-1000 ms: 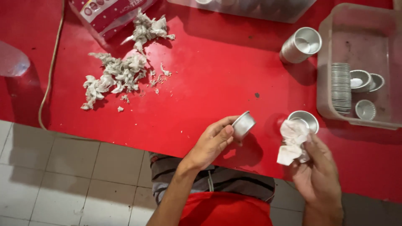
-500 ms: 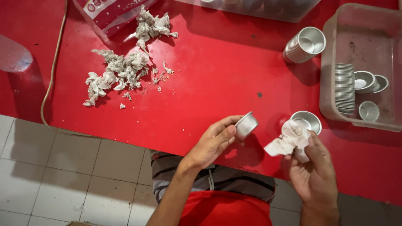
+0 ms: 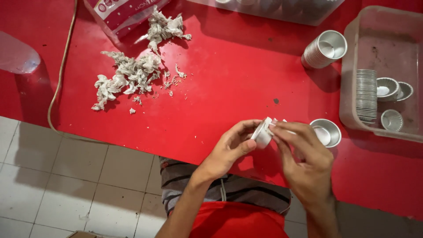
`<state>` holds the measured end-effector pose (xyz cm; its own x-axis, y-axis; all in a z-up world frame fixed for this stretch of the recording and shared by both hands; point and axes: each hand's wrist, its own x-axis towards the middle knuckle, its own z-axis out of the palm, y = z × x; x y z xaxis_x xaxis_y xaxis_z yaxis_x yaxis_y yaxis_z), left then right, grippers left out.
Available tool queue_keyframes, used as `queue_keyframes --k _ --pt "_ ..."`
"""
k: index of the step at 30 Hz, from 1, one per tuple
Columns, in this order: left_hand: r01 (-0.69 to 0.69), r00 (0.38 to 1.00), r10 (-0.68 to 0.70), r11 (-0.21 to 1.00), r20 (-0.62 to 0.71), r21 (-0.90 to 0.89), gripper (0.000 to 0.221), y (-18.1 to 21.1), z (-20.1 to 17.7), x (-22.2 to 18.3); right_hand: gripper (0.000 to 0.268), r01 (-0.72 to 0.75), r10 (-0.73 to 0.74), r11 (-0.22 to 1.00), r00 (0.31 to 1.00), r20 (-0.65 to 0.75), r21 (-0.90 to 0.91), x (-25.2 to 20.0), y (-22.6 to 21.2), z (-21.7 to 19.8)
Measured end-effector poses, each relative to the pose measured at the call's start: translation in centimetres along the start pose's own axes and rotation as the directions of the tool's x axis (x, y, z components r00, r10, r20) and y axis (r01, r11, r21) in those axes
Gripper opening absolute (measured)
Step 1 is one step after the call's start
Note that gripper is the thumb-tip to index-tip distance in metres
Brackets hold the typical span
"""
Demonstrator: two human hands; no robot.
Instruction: Cleaning small metal baking cups with a tissue and organizing them on a table
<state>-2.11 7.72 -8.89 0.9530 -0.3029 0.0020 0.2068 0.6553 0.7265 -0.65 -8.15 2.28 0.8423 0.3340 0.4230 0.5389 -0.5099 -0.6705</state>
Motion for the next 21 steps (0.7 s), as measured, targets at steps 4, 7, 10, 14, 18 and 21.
queue_keyframes --k 4,7,10,14,18,21 --pt "-0.064 0.997 0.066 0.996 -0.04 0.057 0.057 -1.0 0.0 0.2 0.026 0.134 -0.128 0.985 0.99 0.058 -0.112 -1.8 1.1 0.1" --pt "-0.086 0.994 0.088 0.996 -0.059 0.031 0.056 -1.4 -0.1 0.5 0.033 0.118 -0.11 0.987 0.991 0.078 -0.107 -3.3 1.3 1.0" --pt "-0.118 0.989 0.12 0.993 -0.081 0.028 0.056 -1.5 0.1 0.6 0.029 0.111 -0.115 0.992 0.99 -0.081 -0.052 -4.5 1.6 2.9" --pt "-0.086 0.993 0.074 0.987 -0.092 -0.138 0.066 -1.3 0.4 0.3 0.021 0.09 -0.095 0.995 0.973 -0.211 -0.031 -6.0 2.3 5.0" --pt "-0.06 0.998 0.05 0.969 -0.049 -0.24 0.067 -1.9 0.1 0.1 0.012 -0.085 0.054 0.99 0.966 -0.253 -0.114 -6.7 4.3 5.3" --pt "-0.077 0.996 0.086 0.945 0.012 -0.319 0.066 -2.5 0.5 0.0 0.012 -0.182 0.174 0.983 0.936 -0.305 0.003 -5.7 2.7 4.0"
